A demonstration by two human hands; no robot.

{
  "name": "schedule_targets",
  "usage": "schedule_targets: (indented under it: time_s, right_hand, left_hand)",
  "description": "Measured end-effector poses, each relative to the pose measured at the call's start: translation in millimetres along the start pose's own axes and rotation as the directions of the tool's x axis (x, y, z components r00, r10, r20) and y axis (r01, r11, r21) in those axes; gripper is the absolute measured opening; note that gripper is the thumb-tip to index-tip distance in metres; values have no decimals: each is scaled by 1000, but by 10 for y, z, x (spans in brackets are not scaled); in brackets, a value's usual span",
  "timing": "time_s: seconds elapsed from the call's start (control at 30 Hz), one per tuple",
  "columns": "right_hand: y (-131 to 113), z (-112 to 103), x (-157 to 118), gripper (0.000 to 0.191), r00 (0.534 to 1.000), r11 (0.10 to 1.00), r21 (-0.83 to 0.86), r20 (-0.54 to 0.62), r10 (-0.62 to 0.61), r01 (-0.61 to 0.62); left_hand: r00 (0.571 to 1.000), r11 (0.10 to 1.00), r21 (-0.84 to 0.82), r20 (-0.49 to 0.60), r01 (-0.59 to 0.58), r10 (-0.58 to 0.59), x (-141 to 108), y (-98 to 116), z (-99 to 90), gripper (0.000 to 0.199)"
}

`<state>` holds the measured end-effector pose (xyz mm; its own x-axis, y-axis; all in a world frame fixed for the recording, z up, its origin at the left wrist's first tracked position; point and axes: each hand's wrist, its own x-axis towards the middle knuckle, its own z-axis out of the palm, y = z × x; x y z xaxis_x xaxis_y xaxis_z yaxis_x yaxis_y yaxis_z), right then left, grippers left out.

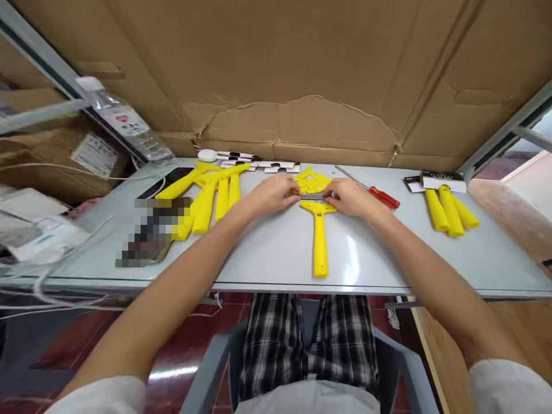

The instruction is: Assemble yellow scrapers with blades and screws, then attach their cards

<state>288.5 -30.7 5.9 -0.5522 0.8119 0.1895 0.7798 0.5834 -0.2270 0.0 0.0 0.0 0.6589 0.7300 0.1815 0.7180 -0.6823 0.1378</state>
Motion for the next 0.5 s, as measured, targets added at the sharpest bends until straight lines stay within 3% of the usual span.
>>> schedule_targets:
  time_s: [0.2,0.5]
  right_hand:
    - [12,13,14,26,999,999,29,-42,-25,26]
    - [160,32,-3,23,979,989,103,-182,-89,109]
  left_hand:
    - [1000,1000,3,-17,-13,13,-37,3,-10,44]
    - [996,998,-55,-81,-36,31,-72,-7,-22,33]
